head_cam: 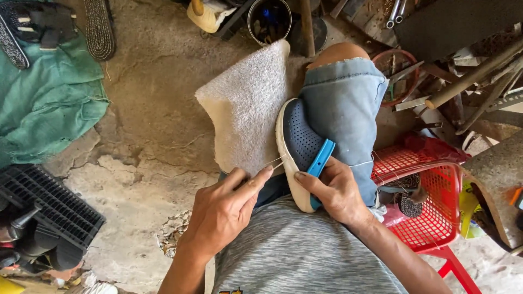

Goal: Hand-sewing the sole or upper of a blue clog-style shoe using a needle and thread.

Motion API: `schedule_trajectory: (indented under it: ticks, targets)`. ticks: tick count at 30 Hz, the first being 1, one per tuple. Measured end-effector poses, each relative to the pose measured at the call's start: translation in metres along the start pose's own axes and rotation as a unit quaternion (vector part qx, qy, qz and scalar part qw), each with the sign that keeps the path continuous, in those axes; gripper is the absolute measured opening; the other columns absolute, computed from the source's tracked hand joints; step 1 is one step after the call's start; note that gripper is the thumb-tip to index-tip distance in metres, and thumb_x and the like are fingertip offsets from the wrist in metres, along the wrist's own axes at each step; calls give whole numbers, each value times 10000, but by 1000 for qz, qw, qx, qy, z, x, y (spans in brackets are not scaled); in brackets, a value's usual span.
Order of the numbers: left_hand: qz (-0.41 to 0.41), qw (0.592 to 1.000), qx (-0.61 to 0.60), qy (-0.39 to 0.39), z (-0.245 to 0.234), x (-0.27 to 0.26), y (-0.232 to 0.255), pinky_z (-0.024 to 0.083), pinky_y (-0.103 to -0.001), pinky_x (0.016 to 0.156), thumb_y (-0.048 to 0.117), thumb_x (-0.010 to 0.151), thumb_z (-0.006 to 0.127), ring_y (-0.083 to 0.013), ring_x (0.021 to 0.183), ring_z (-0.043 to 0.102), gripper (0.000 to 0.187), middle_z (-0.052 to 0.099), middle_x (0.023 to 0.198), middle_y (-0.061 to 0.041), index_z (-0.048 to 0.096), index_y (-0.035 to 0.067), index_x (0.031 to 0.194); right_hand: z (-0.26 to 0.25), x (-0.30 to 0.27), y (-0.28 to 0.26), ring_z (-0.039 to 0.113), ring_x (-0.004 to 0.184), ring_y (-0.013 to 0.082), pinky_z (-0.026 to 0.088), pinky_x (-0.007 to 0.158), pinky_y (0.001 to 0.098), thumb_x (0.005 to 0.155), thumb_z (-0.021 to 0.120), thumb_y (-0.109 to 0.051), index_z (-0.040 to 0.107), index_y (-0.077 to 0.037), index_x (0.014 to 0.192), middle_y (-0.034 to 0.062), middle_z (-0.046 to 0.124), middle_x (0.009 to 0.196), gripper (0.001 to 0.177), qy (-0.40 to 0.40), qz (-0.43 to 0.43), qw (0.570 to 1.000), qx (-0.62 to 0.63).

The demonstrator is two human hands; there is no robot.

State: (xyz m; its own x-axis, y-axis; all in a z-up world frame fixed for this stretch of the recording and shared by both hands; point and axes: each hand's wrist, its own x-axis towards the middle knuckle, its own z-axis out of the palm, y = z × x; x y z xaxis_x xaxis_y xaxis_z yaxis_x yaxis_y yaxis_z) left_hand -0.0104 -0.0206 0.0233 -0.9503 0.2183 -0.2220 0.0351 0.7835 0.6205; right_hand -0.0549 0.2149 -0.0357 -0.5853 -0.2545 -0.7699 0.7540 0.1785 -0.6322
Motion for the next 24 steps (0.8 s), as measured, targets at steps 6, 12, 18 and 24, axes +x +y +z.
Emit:
schedule_trajectory:
  ticks: [6, 12, 18, 24]
  targets:
    - [-12, 999, 16, -37, -3, 4, 2, 459, -344, 359, 116, 969, 659, -175, 501, 557, 487, 543, 855, 34, 606, 223, 1440, -1, 1, -4, 595, 745, 95, 509, 646, 289, 871, 782, -193, 710, -64, 909, -11, 711, 821, 153, -5, 0, 1000, -3]
    - [-21, 996, 66, -58, -11, 13, 11, 447, -392, 342, 136, 942, 662, -236, 438, 573, 466, 563, 860, 12, 647, 226, 1399, 2, 2, 7, 568, 720, 47, 503, 619, 243, 887, 800, -118, 693, -76, 883, -43, 668, 779, 115, -18, -51, 997, 57]
    - [-12, 975, 172, -141, -6, 39, 19, 458, -460, 304, 194, 938, 585, -313, 391, 608, 473, 602, 876, -68, 623, 212, 1409, 3, 5, 6, 657, 889, 63, 604, 766, 245, 887, 772, -106, 734, -14, 1135, 19, 768, 1011, 267, -63, -92, 991, 68]
    - [-19, 980, 67, -185, -11, 54, 10, 553, -519, 474, 134, 951, 518, -412, 511, 682, 532, 654, 908, -168, 570, 259, 1466, -7, 3, 15, 651, 644, 86, 588, 579, 290, 847, 842, -139, 769, -55, 943, 54, 685, 705, 147, 2, -104, 994, -39]
